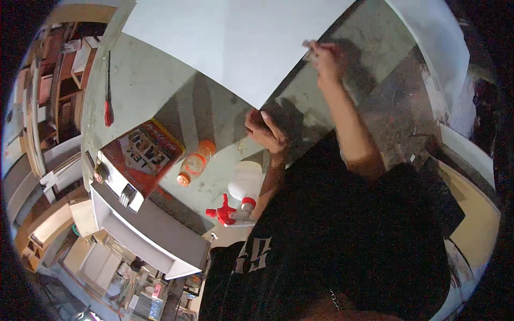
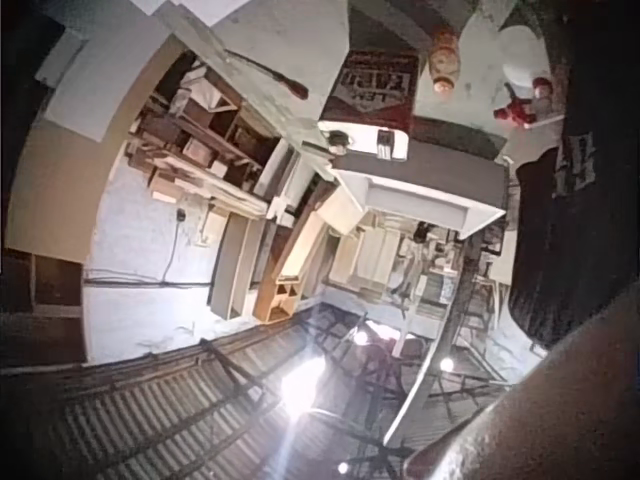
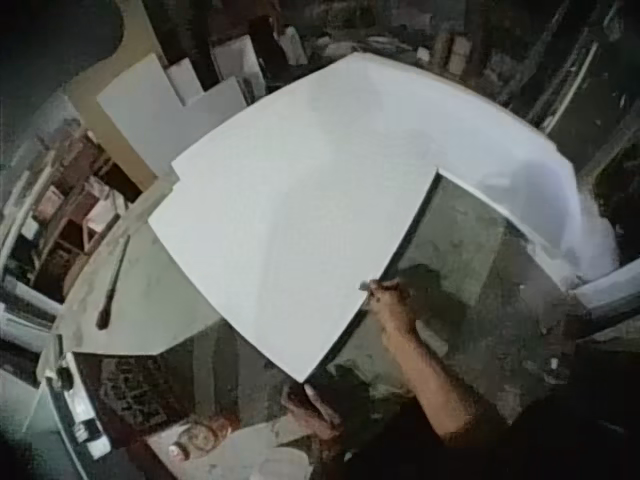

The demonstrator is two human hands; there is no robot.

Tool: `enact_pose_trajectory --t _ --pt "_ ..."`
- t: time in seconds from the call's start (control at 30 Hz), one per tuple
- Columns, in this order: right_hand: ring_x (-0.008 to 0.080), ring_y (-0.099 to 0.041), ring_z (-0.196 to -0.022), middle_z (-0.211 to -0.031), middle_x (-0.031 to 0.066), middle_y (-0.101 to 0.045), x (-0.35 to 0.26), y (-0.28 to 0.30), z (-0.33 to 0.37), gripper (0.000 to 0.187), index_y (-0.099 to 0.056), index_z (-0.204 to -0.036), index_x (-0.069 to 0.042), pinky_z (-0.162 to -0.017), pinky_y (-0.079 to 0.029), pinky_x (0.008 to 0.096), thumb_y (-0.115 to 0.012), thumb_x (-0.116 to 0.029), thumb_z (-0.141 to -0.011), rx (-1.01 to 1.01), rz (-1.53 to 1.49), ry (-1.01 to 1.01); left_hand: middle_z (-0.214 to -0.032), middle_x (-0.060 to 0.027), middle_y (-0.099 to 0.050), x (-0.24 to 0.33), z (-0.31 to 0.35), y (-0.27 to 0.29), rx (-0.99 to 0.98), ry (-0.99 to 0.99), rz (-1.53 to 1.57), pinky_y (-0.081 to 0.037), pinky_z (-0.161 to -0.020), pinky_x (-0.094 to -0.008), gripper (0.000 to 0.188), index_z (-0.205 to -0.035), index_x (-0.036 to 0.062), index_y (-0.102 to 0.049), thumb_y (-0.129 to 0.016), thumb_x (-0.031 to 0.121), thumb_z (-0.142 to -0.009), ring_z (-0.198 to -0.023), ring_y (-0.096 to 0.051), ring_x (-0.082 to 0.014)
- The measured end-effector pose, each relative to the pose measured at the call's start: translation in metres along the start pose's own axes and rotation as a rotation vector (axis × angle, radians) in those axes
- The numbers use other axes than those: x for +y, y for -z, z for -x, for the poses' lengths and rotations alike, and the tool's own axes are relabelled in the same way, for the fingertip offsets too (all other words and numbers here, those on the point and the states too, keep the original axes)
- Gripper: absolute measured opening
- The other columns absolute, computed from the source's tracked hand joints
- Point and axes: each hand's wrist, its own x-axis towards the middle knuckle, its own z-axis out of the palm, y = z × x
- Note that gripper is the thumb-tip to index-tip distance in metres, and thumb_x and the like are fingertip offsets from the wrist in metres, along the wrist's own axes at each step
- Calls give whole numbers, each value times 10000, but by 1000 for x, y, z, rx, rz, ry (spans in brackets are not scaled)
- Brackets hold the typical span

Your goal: The person applies a white laminate sheet to a wooden board, using a spray bottle and a small block to smooth the surface and edges.

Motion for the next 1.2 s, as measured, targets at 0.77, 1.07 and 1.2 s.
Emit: enact_pose_trajectory --t 0.77,1.07,1.2 --pt "142 -603 -767 -839 25 -663 11 0 15 166 -618 -800 -100 -606 -474 342 -784 -110 -795 92 -24 36 -1079 -225 -579 -11 3 6 -12 47 69 -433 -879 -397 322 -1213 -64 -468 -519 174 -1002 -942 -570 -289" --pt "171 -613 -797 -866 24 -662 -8 14 -36 108 -634 -842 -112 -608 -466 333 -733 -134 -803 15 8 57 -1070 -226 -581 -7 1 6 5 -73 -80 -435 -880 -404 328 -1188 -71 -469 -494 207 -1015 -958 -575 -294" --pt "191 -651 -845 -937 69 -703 -29 13 -38 119 -663 -902 -79 -616 -487 361 -703 -87 -790 64 147 72 -1080 -226 -592 -6 3 -1 24 -10 12 -432 -902 -408 327 -1193 -74 -465 -493 198 -1013 -962 -575 -298"
